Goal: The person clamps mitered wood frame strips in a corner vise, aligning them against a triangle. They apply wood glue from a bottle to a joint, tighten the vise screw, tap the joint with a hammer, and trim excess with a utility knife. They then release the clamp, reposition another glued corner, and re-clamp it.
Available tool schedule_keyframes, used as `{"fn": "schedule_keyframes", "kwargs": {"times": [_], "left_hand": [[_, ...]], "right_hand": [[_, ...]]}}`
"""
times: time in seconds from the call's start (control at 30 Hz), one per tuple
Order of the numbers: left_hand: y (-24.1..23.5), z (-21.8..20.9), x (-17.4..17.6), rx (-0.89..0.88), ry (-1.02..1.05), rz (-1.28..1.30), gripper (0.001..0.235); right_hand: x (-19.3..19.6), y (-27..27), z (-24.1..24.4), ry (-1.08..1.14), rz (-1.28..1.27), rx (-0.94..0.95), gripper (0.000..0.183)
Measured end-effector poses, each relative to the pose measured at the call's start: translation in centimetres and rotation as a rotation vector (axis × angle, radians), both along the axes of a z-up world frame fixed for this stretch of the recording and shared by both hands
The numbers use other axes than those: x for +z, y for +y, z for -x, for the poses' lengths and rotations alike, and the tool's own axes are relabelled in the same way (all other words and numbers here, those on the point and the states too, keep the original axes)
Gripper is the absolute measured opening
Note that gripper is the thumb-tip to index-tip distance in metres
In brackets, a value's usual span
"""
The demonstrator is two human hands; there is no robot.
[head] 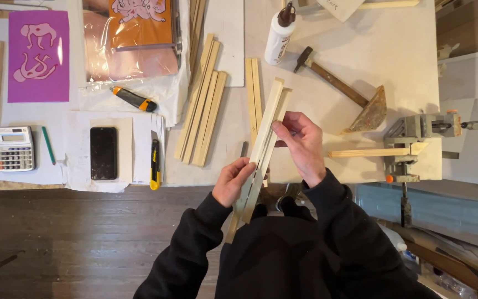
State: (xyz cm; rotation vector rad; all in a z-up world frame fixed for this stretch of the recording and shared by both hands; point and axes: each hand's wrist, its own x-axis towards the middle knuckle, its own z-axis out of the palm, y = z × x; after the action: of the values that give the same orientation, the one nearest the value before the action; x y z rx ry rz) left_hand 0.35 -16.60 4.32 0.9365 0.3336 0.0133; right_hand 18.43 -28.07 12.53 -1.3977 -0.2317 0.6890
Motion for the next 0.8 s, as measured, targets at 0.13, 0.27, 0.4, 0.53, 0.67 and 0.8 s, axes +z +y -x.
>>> {"fn": "schedule_keyframes", "kwargs": {"times": [0.13,0.27,0.4,0.53,0.67,0.8], "left_hand": [[-0.1,0.1,0.3,0.002,0.106,0.036,0.032],[-0.4,0.0,6.0,0.025,0.079,-0.293,0.051],[-1.1,-0.1,8.7,0.007,0.137,-0.49,0.058],[-2.9,-2.6,13.6,0.125,0.145,-0.883,0.063],[-4.3,-3.8,14.5,0.238,0.041,-1.189,0.065],[-5.4,-3.5,14.1,0.266,-0.049,-1.281,0.06]], "right_hand": [[1.5,-0.6,0.7,-0.108,0.056,-0.013,0.033],[2.9,-1.0,0.9,-0.192,0.09,-0.015,0.033],[3.3,-1.6,0.9,-0.193,0.13,-0.029,0.028],[3.1,-2.0,2.2,-0.146,0.085,-0.052,0.026],[3.8,-3.1,3.1,-0.152,0.05,-0.06,0.023],[6.3,-4.5,2.2,-0.158,0.003,-0.116,0.026]]}}
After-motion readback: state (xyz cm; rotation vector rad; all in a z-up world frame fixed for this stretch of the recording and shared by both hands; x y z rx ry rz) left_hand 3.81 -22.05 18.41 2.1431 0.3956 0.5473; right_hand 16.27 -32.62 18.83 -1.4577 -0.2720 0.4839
